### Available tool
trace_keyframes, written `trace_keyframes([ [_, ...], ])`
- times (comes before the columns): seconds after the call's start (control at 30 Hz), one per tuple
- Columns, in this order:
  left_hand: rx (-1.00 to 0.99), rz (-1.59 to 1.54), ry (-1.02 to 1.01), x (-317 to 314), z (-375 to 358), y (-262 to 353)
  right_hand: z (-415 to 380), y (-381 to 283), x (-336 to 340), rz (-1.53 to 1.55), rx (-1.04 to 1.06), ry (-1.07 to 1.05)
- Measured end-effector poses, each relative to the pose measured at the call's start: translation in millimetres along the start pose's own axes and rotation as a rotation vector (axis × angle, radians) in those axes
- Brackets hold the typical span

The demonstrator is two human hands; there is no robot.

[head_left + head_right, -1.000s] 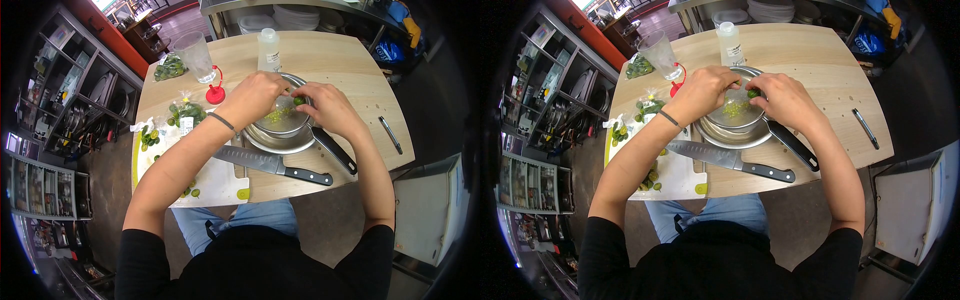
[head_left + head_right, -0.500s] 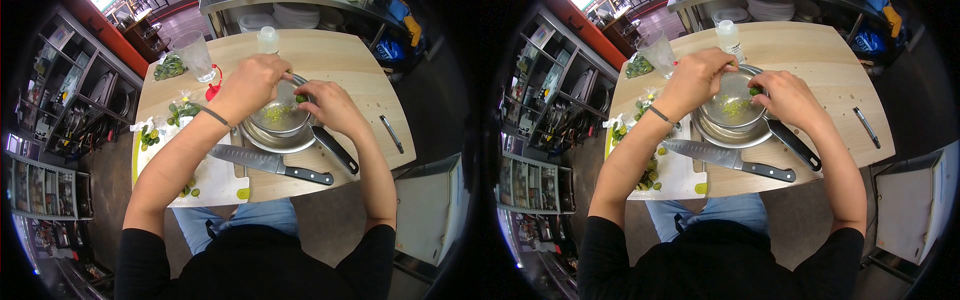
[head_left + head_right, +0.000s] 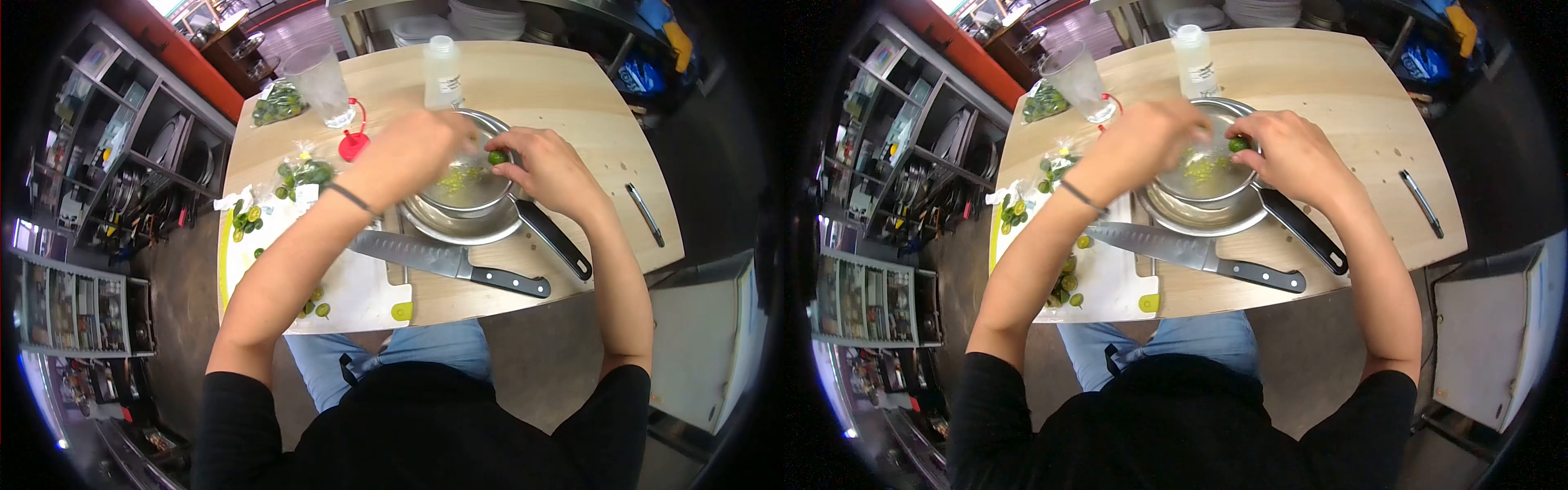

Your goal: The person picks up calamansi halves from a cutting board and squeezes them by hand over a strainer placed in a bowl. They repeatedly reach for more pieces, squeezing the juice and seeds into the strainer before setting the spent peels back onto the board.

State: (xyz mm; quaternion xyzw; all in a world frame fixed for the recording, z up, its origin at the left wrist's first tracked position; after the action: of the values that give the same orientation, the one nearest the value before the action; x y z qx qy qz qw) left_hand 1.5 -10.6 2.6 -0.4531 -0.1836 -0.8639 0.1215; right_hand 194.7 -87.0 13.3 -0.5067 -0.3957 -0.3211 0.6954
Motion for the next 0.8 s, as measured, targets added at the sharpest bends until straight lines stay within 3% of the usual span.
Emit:
trace_keyframes([
  [0.03,-0.033,0.061,-0.21,-7.1,-3.9,-1.1,1.2,-2.4,0.9,0.001,0.021,-0.004],
  [0.13,-0.021,0.012,0.025,-15.8,-12.0,-6.5,0.1,-6.2,0.6,-0.027,-0.001,-0.02],
  [0.2,0.041,-0.026,-0.141,-23.7,-24.4,-3.7,-1.4,-5.8,-3.2,-0.029,0.057,0.029],
  [0.23,-0.036,0.03,-0.15,-21.8,-31.5,-2.2,-1.3,-3.0,-4.6,-0.021,0.076,0.032],
  [0.3,0.103,-0.023,-0.092,-0.4,-46.4,1.3,1.4,-13.4,-3.7,-0.006,0.128,0.037],
  [0.37,0.1,0.039,-0.003,30.1,-65.9,-15.6,1.0,-21.2,2.5,0.066,-0.055,-0.04],
  [0.4,0.083,0.072,0.076,47.4,-80.1,-23.8,1.3,-22.4,2.4,0.069,-0.042,-0.039],
  [0.47,0.358,0.075,0.104,82.8,-112.4,-46.6,1.9,-21.3,0.9,0.101,-0.038,-0.013],
  [0.6,0.655,0.249,0.068,128.9,-183.6,-96.6,6.8,-21.6,-1.8,0.098,0.047,0.024],
  [0.8,0.754,0.258,-0.084,112.2,-244.8,-124.2,14.0,-30.1,-7.2,0.011,0.103,-0.008],
])
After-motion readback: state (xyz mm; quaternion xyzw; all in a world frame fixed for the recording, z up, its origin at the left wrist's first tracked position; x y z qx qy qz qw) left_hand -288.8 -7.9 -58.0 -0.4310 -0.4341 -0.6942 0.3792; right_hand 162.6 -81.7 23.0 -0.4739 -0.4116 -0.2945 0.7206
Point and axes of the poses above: each hand's wrist, its own z-axis towards the middle knuckle, its own x-axis out of the back of the hand, y = z × x, the point moved 1 cm from there along z, towards the middle knuckle, and after that the axes turned 2 degrees about z, right-handed, at the moved point
